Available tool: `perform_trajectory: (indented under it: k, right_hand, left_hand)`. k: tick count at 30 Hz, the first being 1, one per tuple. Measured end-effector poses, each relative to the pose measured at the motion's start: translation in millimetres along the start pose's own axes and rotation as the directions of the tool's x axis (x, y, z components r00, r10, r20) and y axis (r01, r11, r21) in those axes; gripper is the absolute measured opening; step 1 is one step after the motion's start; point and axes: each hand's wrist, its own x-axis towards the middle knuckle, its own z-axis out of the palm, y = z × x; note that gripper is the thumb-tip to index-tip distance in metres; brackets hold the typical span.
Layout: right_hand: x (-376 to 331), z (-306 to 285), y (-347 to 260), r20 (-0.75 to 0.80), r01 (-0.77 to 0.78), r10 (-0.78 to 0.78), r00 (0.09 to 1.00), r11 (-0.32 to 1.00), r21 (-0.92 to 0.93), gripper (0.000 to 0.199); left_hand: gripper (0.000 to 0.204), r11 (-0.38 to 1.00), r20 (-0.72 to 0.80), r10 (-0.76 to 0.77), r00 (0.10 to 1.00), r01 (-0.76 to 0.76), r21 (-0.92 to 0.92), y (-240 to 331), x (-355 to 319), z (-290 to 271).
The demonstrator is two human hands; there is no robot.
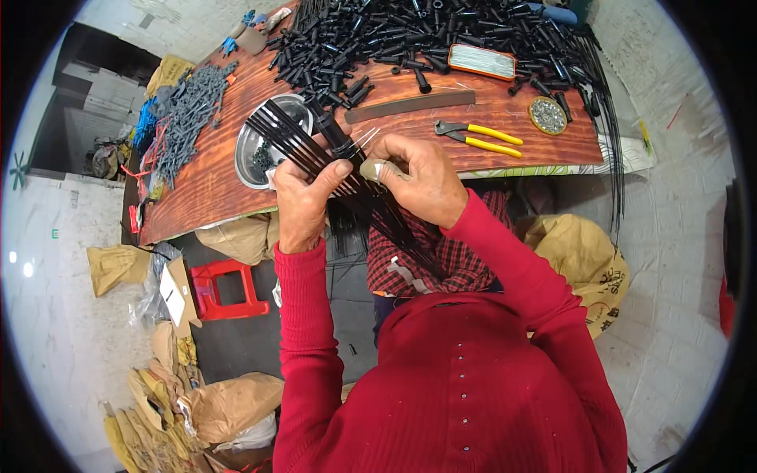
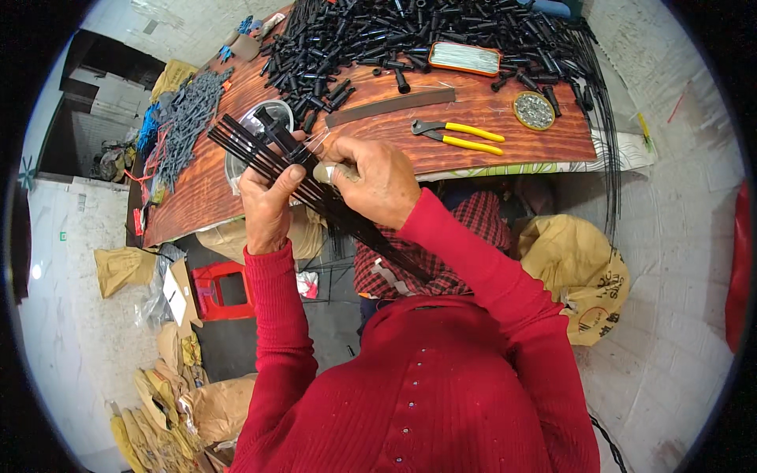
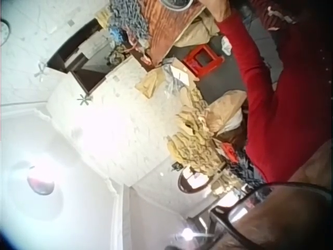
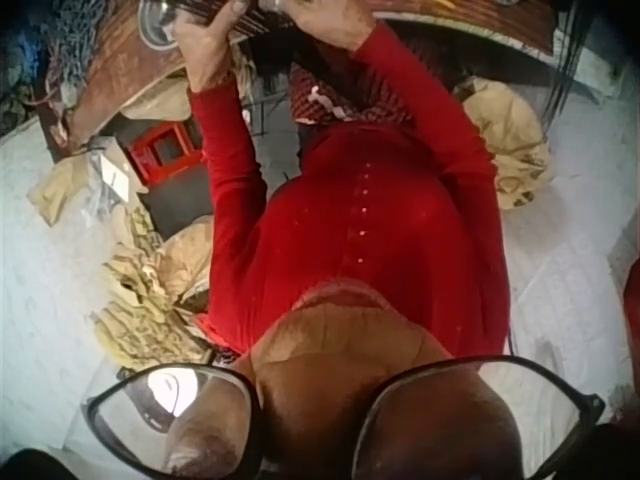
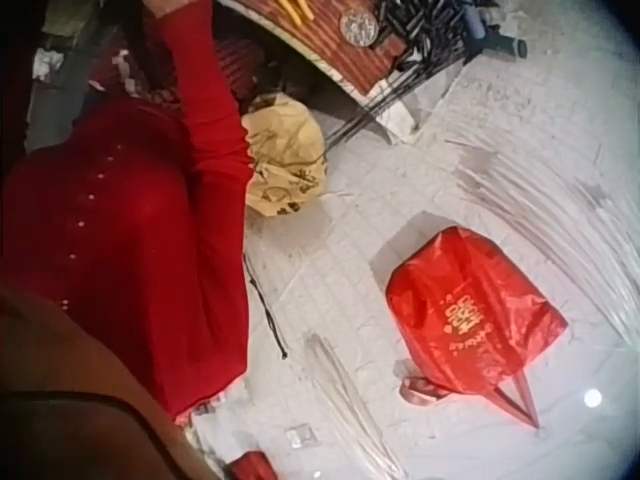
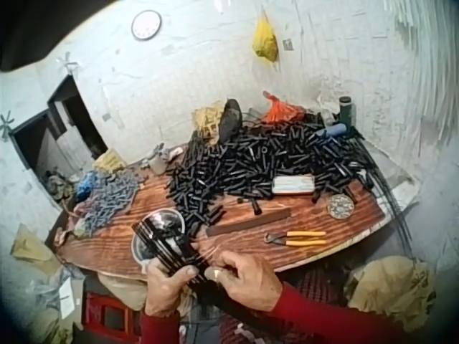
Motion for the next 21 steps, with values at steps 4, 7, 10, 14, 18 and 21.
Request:
perform_trajectory:
  k: [4, 7, 10, 14, 18, 21]
  right_hand:
    - [-1.3, -0.4, -6.7, -0.031, 0.0, -0.003, 1.0, 0.995, -0.104, 0.009]
    - [-4.4, -0.2, -8.4, -0.079, 0.018, -0.032, 0.996, 0.985, -0.173, 0.009]
    - [-4.2, -1.7, -9.5, -0.07, 0.007, -0.021, 0.997, 0.982, -0.189, 0.01]
    - [-0.7, -7.4, -7.6, 0.015, -0.036, 0.038, 0.999, 0.993, -0.116, 0.011]
    - [-2.3, -8.6, -8.7, -0.026, -0.069, 0.069, 0.997, 0.998, -0.002, 0.012]
    - [0.3, -14.0, -8.7, 0.046, -0.119, 0.119, 0.992, 0.993, 0.009, 0.012]
  left_hand:
    - [0.042, 1.0, 0.052, -0.01, 0.999, 0.01, 0.007, 1.9, 0.3, -0.8]
    - [0.042, 0.999, 0.017, 0.011, 1.0, -0.011, 0.037, 6.8, -2.5, 7.2]
    - [0.041, 1.0, -0.025, -0.002, 1.0, 0.003, 0.03, 18.7, -9.8, 15.2]
    - [0.039, 0.997, -0.062, -0.027, 0.998, 0.032, 0.075, 22.4, -13.0, 18.7]
    - [0.04, 0.997, -0.003, -0.037, 0.999, 0.038, 0.069, 20.0, -7.0, 9.9]
    - [0.043, 0.995, 0.058, -0.03, 0.998, 0.024, 0.101, 17.8, -4.6, 6.0]
